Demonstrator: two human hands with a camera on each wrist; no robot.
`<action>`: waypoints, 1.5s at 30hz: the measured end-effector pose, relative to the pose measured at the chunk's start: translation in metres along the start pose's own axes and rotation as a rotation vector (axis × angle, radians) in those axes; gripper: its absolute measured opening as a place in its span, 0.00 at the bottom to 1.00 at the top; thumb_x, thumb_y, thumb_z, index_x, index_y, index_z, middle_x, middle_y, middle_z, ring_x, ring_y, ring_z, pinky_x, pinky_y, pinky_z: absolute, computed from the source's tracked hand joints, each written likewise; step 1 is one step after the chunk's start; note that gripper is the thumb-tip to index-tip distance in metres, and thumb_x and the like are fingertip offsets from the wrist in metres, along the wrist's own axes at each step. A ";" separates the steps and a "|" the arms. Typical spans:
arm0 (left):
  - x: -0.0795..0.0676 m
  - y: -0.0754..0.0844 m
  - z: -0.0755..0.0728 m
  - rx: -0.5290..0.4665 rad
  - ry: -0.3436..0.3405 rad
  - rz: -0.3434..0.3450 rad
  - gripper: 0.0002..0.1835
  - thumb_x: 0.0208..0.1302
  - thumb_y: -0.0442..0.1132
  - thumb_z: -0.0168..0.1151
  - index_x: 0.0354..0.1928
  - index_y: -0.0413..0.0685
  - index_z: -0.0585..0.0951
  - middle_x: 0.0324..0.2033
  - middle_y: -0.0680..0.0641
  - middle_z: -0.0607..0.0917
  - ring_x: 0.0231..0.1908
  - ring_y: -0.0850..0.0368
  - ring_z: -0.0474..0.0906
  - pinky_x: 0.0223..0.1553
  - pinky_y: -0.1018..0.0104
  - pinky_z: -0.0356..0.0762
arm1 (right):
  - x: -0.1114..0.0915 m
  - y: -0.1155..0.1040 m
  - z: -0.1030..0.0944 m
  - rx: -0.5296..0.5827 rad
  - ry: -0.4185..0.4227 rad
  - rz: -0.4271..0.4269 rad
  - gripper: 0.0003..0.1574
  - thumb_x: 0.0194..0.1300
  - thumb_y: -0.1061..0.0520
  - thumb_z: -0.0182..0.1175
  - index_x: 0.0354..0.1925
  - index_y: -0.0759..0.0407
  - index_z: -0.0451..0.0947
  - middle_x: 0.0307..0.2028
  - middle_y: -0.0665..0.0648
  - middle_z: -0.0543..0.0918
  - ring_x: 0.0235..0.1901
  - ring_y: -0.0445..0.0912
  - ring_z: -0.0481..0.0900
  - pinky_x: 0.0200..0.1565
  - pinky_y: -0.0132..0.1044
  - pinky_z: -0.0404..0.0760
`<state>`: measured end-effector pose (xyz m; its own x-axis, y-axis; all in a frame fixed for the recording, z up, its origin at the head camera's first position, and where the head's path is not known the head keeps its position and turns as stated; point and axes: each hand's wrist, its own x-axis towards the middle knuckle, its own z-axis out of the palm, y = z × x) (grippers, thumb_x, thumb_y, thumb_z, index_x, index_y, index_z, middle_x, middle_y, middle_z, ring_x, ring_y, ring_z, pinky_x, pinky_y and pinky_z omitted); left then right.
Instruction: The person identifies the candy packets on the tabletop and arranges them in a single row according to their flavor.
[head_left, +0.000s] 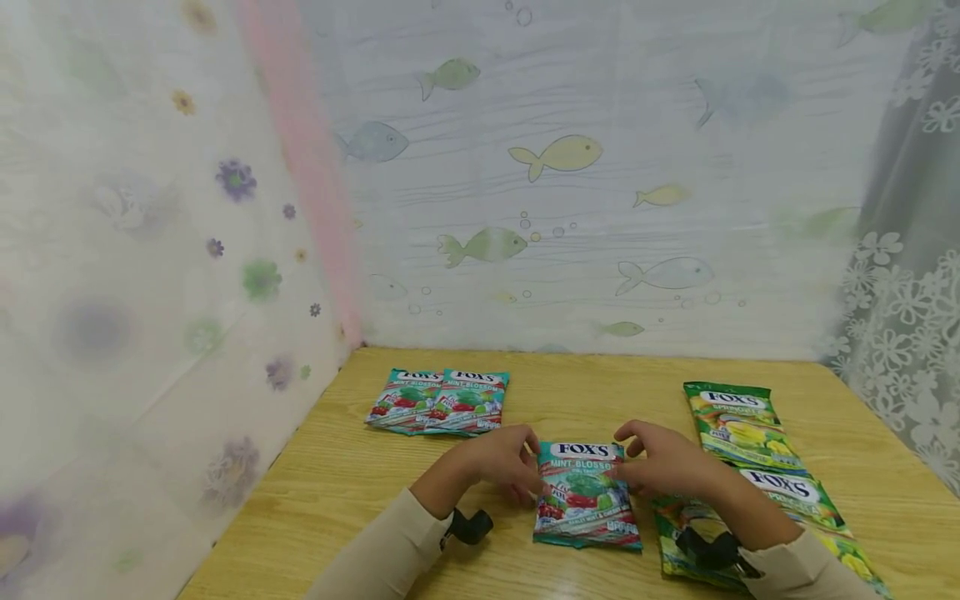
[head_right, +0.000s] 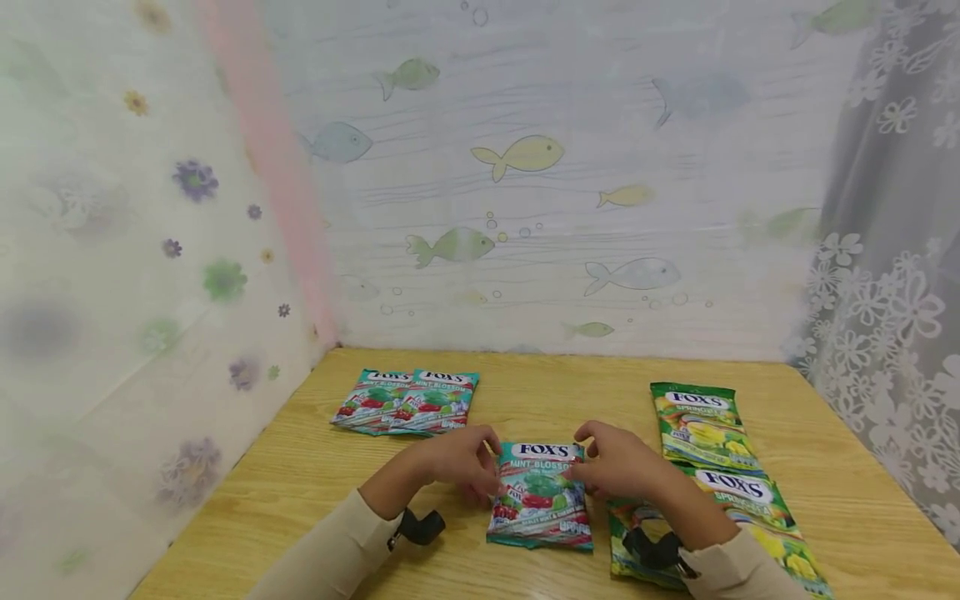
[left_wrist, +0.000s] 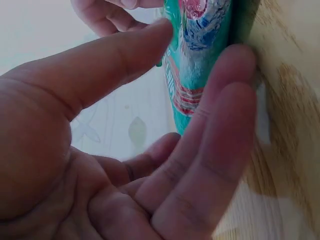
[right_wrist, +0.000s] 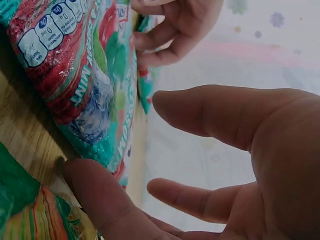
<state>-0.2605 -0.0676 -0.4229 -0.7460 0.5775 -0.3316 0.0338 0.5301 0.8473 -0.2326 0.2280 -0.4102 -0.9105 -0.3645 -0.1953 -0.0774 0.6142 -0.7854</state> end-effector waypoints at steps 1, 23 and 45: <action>-0.001 0.000 0.001 0.013 0.006 -0.010 0.25 0.60 0.37 0.77 0.54 0.41 0.74 0.31 0.42 0.90 0.30 0.46 0.90 0.35 0.57 0.88 | 0.000 0.000 0.000 -0.014 0.000 -0.004 0.44 0.65 0.49 0.73 0.69 0.68 0.67 0.52 0.67 0.81 0.33 0.50 0.87 0.35 0.46 0.89; 0.002 -0.002 0.004 0.018 -0.099 -0.024 0.18 0.64 0.42 0.74 0.48 0.43 0.76 0.27 0.41 0.91 0.27 0.48 0.90 0.30 0.57 0.88 | -0.003 0.002 0.005 0.054 -0.096 -0.028 0.32 0.63 0.54 0.74 0.57 0.66 0.70 0.39 0.61 0.82 0.27 0.54 0.86 0.30 0.47 0.88; -0.001 0.002 -0.004 -0.060 -0.094 0.056 0.20 0.68 0.38 0.70 0.56 0.44 0.72 0.31 0.40 0.91 0.27 0.50 0.89 0.35 0.55 0.90 | -0.002 -0.004 0.002 0.059 0.023 -0.012 0.37 0.57 0.58 0.78 0.60 0.64 0.73 0.45 0.63 0.81 0.28 0.53 0.86 0.31 0.46 0.89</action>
<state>-0.2625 -0.0701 -0.4194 -0.6780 0.6628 -0.3179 0.0321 0.4588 0.8880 -0.2293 0.2254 -0.4079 -0.9186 -0.3555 -0.1725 -0.0654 0.5673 -0.8209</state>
